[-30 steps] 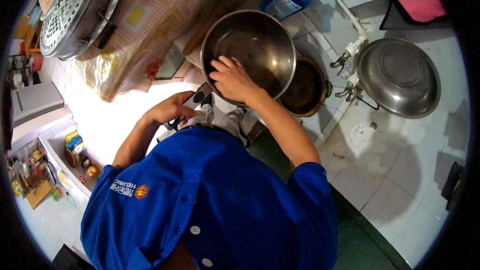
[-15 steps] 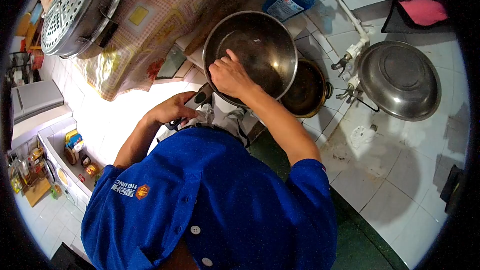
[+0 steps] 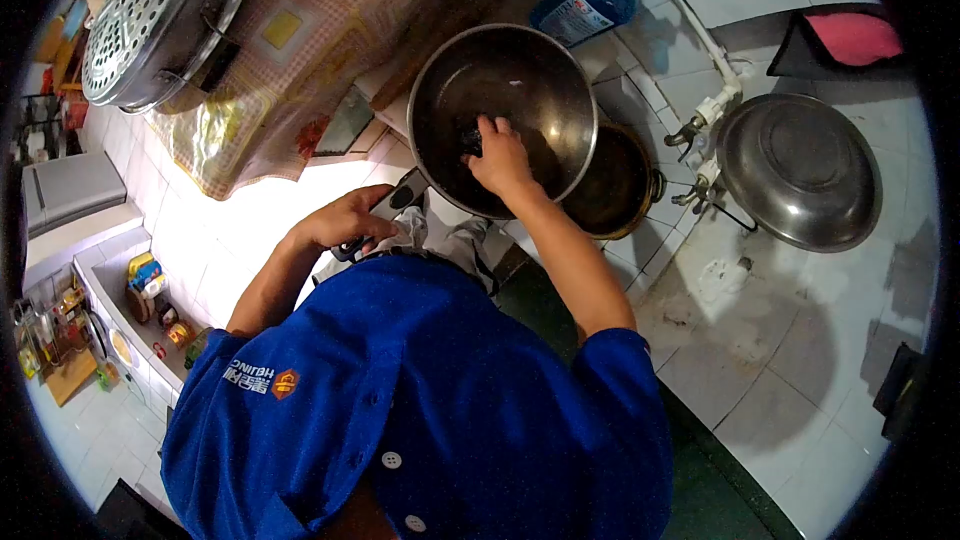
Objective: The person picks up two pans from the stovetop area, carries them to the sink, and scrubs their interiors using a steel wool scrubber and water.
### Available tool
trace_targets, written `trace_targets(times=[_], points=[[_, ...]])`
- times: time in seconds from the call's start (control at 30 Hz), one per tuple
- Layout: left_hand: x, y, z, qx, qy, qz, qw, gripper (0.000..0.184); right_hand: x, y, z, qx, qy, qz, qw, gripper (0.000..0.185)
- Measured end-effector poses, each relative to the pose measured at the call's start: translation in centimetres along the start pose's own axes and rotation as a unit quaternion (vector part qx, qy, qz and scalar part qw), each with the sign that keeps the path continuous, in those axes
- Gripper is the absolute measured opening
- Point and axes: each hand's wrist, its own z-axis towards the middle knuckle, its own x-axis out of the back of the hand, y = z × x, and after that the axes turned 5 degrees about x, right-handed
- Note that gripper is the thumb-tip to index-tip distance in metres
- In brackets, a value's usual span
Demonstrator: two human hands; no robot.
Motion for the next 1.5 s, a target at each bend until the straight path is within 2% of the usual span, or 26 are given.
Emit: trace_targets(times=[0.07,0.17,0.23,0.27,0.33,0.4,0.47,0.5,0.57,0.6,0.67,0.73,0.77,0.8,0.87,0.93,0.97,1.0,1.07,1.13,1.17,1.2,1.27,1.33,1.4,1.5], points=[[0.3,-0.4,0.2,0.008,-0.006,0.008,1.0,0.035,-1.7,1.1,0.6,0.016,0.04,-0.029,0.999,0.063],[0.3,0.1,0.0,0.018,-0.008,0.016,1.0,0.037,-2.3,1.8,3.4,0.031,0.077,0.063,0.995,0.057],[0.1,0.4,0.0,0.02,-0.01,0.015,1.0,0.037,-2.8,1.1,5.8,0.03,0.073,0.303,0.95,0.052],[0.1,0.5,0.0,0.019,-0.01,0.015,1.0,0.037,-3.1,0.2,6.4,0.029,0.074,0.305,0.949,0.052],[0.0,0.3,0.0,0.022,-0.009,0.012,1.0,0.037,-2.0,-3.0,6.8,0.013,0.148,0.565,0.812,0.05],[0.1,0.1,0.0,0.02,-0.003,-0.002,1.0,0.037,-1.9,-3.6,5.5,0.018,0.138,0.543,0.828,0.049],[0.0,0.4,-0.2,0.019,-0.002,-0.014,1.0,0.038,-1.7,-1.7,3.3,0.059,-0.103,0.419,0.9,0.047],[-0.1,0.4,-0.2,0.017,-0.001,-0.025,1.0,0.038,-0.7,-0.4,2.1,0.109,-0.176,0.3,0.931,0.044],[-0.1,-0.2,0.0,0.01,-0.007,-0.029,0.999,0.038,1.8,2.3,0.2,0.131,-0.282,0.097,0.945,0.043],[0.0,-0.4,0.1,0.003,-0.01,-0.029,1.0,0.039,2.5,4.2,-0.3,0.125,-0.275,-0.019,0.953,0.041],[0.1,0.2,0.1,0.001,-0.022,-0.01,1.0,0.038,4.6,5.8,-0.3,0.025,-0.235,-0.147,0.96,0.038],[0.0,1.1,-0.1,0.012,0.008,0.037,0.999,0.033,6.8,4.9,-0.4,-0.015,-0.101,0.011,0.995,0.037],[-0.1,1.3,-0.2,0.022,0.01,0.021,0.999,0.034,5.1,6.1,0.3,-0.011,-0.065,0.144,0.987,0.041],[-0.2,1.3,-0.2,0.024,0.008,0.023,0.999,0.034,5.0,4.6,-0.1,-0.014,-0.064,0.146,0.987,0.041],[-0.5,1.4,-0.2,0.022,0.016,0.012,1.0,0.033,4.9,-0.2,-1.5,0.022,-0.147,0.219,0.964,0.045],[-0.9,1.6,-0.1,0.017,0.014,0.004,1.0,0.031,2.9,-0.5,-2.2,0.061,-0.21,0.179,0.959,0.047],[-0.8,1.3,-0.1,0.013,0.011,0.006,1.0,0.031,2.9,0.3,-1.8,0.051,-0.237,0.082,0.967,0.048],[-0.7,1.2,-0.1,0.01,0.007,0.01,1.0,0.031,0.9,3.5,-1.6,0.044,-0.193,-0.017,0.98,0.044],[-1.1,1.6,-0.3,0.014,0.016,0.021,1.0,0.03,3.8,4.7,-1.3,-0.021,-0.143,-0.105,0.984,0.04],[-1.2,1.9,-0.2,0.015,0.026,0.028,0.999,0.03,4.6,5.7,-1.2,0.002,-0.008,-0.116,0.993,0.037],[-1.1,1.7,-0.3,0.015,0.026,0.033,0.999,0.029,4.6,6.1,-1.5,0.02,0.026,-0.039,0.999,0.037],[-1.0,1.7,-0.2,0.013,0.025,0.04,0.999,0.029,5.1,4.8,-1.9,0.019,0.028,-0.04,0.999,0.037],[-1.1,1.7,-0.2,0.015,0.018,0.035,0.999,0.034,5.1,0.9,-3.7,-0.002,-0.07,0.144,0.987,0.036],[-0.9,1.3,0.0,0.017,0.011,0.029,0.999,0.039,3.3,0.2,-4.6,0.046,-0.137,0.177,0.974,0.038],[-0.8,0.6,0.2,0.013,0.014,0.037,0.999,0.038,2.0,2.0,-4.2,0.052,-0.129,0.116,0.983,0.039],[-1.1,0.9,0.0,0.011,0.024,0.051,0.998,0.039,3.2,6.2,-2.5,0.002,-0.081,-0.109,0.991,0.038]])
